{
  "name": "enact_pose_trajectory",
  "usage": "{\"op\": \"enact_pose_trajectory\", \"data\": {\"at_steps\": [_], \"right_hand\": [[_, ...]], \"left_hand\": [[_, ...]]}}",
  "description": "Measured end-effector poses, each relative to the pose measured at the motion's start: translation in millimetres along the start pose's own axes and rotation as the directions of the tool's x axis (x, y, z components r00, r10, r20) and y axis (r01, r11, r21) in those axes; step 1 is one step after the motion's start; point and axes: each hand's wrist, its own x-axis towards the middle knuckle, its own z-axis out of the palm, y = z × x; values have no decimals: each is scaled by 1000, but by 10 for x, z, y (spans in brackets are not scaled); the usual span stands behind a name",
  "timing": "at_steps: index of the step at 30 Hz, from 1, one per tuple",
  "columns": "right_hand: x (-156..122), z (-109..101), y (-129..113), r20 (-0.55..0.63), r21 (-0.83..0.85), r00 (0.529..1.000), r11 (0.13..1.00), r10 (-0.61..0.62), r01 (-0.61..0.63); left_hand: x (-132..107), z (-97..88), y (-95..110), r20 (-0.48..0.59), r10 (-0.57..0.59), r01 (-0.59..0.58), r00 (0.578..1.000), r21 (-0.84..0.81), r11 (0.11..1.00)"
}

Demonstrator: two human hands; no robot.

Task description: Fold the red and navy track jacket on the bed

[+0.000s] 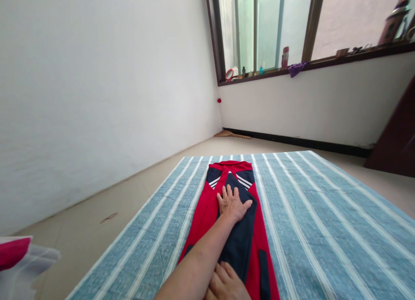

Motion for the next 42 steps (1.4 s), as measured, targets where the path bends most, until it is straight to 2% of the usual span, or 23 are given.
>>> {"op": "enact_pose_trajectory", "data": {"at_steps": [4,7,9,13,21,23,28,33,37,42], "right_hand": [[-11,21,19,-43,10,999,1000,14,-13],[-25,31,60,-15,8,999,999,-50,50],[-19,29,77,-37,12,997,997,-74,75],[17,10,66,-103,35,994,999,-30,33],[-10,47,33,-71,19,997,999,-34,35],[-42,72,42,-41,4,999,999,-34,34],[-103,104,101,121,14,982,990,-144,144],[-87,97,96,-13,26,997,997,-71,71],[-100,100,91,42,4,994,995,-100,100],[-54,68,53,-32,-12,998,998,-61,61]], "left_hand": [[0,16,1,-6,5,-5,1000,-2,1000],[1,30,2,-8,6,-6,1000,-3,1000],[2,35,1,-8,8,-8,1000,-4,1000],[3,32,2,-1,9,-9,1000,-6,1000],[-12,-4,5,23,4,-4,1000,-12,1000],[-16,-9,7,25,3,-3,1000,-12,1000],[-21,-22,13,29,4,-4,1000,-13,1000],[-20,-27,13,29,3,-3,1000,-11,1000],[-11,-3,6,19,3,-3,1000,-10,1000],[-7,18,0,14,3,-3,1000,-14,1000]]}}
